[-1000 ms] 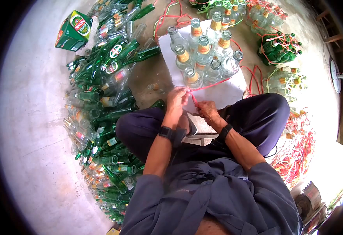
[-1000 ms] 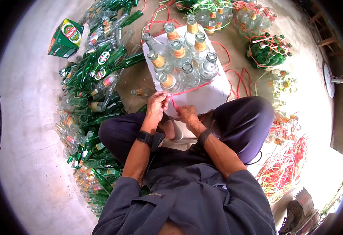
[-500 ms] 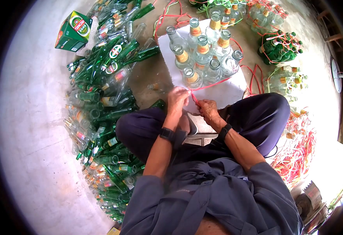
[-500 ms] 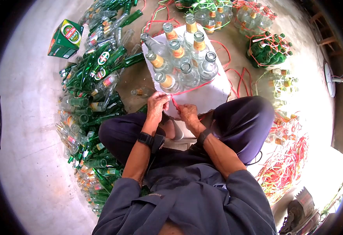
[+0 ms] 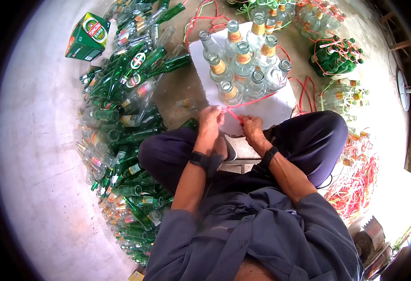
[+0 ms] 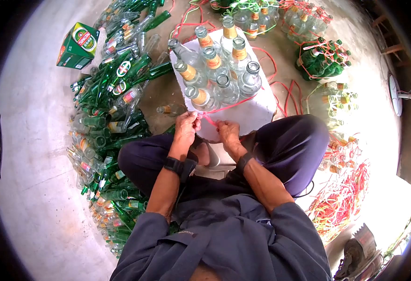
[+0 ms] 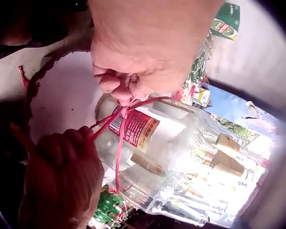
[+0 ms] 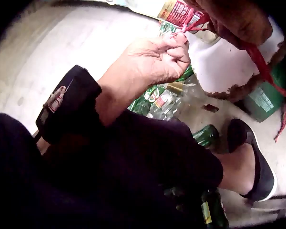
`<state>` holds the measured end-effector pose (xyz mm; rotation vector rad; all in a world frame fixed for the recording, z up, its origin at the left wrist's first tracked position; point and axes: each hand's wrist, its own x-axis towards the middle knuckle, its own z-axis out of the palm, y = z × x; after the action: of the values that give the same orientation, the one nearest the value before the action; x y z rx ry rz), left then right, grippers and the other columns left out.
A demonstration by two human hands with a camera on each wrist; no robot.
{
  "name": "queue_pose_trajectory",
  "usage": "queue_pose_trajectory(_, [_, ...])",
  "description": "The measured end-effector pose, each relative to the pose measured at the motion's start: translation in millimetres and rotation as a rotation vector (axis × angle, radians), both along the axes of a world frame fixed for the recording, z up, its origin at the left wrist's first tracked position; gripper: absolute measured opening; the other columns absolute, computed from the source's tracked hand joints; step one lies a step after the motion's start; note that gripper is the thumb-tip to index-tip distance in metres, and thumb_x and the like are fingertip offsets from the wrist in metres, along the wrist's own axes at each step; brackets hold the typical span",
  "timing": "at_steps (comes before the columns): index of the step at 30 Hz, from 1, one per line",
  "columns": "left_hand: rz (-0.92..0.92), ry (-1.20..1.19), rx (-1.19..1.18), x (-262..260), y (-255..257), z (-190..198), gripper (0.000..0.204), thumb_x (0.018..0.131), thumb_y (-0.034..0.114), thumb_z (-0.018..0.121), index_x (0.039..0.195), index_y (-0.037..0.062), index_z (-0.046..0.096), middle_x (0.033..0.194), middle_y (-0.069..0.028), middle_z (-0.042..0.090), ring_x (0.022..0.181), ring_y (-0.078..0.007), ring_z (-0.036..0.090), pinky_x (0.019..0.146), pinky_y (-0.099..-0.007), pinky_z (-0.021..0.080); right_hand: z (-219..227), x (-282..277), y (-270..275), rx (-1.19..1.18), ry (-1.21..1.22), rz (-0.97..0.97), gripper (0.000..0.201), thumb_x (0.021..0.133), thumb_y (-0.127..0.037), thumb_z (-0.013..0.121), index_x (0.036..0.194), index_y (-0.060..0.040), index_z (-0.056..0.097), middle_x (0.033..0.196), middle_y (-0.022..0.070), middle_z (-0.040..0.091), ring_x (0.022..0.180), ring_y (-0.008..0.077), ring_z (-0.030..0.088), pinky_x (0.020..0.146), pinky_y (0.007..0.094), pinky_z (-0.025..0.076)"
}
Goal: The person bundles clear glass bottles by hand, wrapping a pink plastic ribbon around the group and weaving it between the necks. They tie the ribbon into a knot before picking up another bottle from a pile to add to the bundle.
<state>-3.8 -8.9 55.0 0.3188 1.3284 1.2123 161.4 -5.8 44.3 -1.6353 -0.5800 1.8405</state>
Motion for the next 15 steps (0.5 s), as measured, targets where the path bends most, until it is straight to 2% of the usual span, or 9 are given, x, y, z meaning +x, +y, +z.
queue_pose_trajectory(1, [0.002, -0.025, -0.004, -1.1, -0.2, -0.8, 0.015, 0.094, 0.014, 0.06, 0.088, -0.0001, 0.061, 0.078, -0.0078, 0.063, 0.054, -0.0132, 0.051, 0.048, -0.0268, 0.038, 4.4, 1.9, 2.2, 0.002, -0.049, 0.025, 0.026, 0.088, -0.021, 0.063, 0.077, 0.002, 0.066, 0.07, 0.0051, 0.059, 0.06, 0.0138, 0.049, 0.055, 0.0302, 0.039])
queue_pose_trajectory(5, [-0.029, -0.094, -0.028, -3.2, -0.8, 6.3, 0.016, 0.095, 0.015, 0.059, 0.088, 0.0008, 0.061, 0.08, -0.0082, 0.063, 0.06, -0.0143, 0.053, 0.051, -0.0278, 0.039, 3.9, 1.6, 7.1, 0.053, -0.059, -0.029, 0.027, 0.089, -0.021, 0.062, 0.077, 0.002, 0.066, 0.069, 0.0052, 0.059, 0.06, 0.0141, 0.049, 0.056, 0.0306, 0.039])
queue_pose_trajectory(7, [-0.032, -0.235, -0.007, -4.9, -1.2, 7.3, 0.015, 0.092, 0.015, 0.064, 0.091, 0.0001, 0.061, 0.082, -0.0098, 0.065, 0.065, -0.0166, 0.056, 0.054, -0.0294, 0.043, 3.2, 0.9, 7.2, 0.052, -0.039, -0.036, 0.028, 0.09, -0.022, 0.062, 0.077, 0.0021, 0.066, 0.068, 0.0044, 0.059, 0.059, 0.014, 0.048, 0.056, 0.0307, 0.04])
queue_pose_trajectory(10, [-0.042, -0.364, 0.006, -9.0, -2.6, 5.8, 0.013, 0.093, 0.015, 0.064, 0.091, 0.0023, 0.062, 0.083, -0.0085, 0.064, 0.07, -0.017, 0.056, 0.057, -0.0309, 0.043, -1.2, -0.8, 5.9, 0.072, -0.067, -0.017, 0.029, 0.09, -0.023, 0.062, 0.076, 0.0019, 0.066, 0.069, 0.0038, 0.059, 0.059, 0.0136, 0.048, 0.056, 0.0305, 0.04])
queue_pose_trajectory(15, [-0.033, -0.415, -0.009, -9.3, -4.7, 4.5, 0.012, 0.092, 0.016, 0.065, 0.091, 0.0039, 0.062, 0.084, -0.0082, 0.064, 0.07, -0.0172, 0.056, 0.058, -0.031, 0.043, -4.4, -1.1, 5.6, 0.081, -0.075, -0.027, 0.029, 0.09, -0.023, 0.062, 0.074, 0.0014, 0.066, 0.068, 0.0033, 0.059, 0.059, 0.0132, 0.048, 0.057, 0.0303, 0.04])
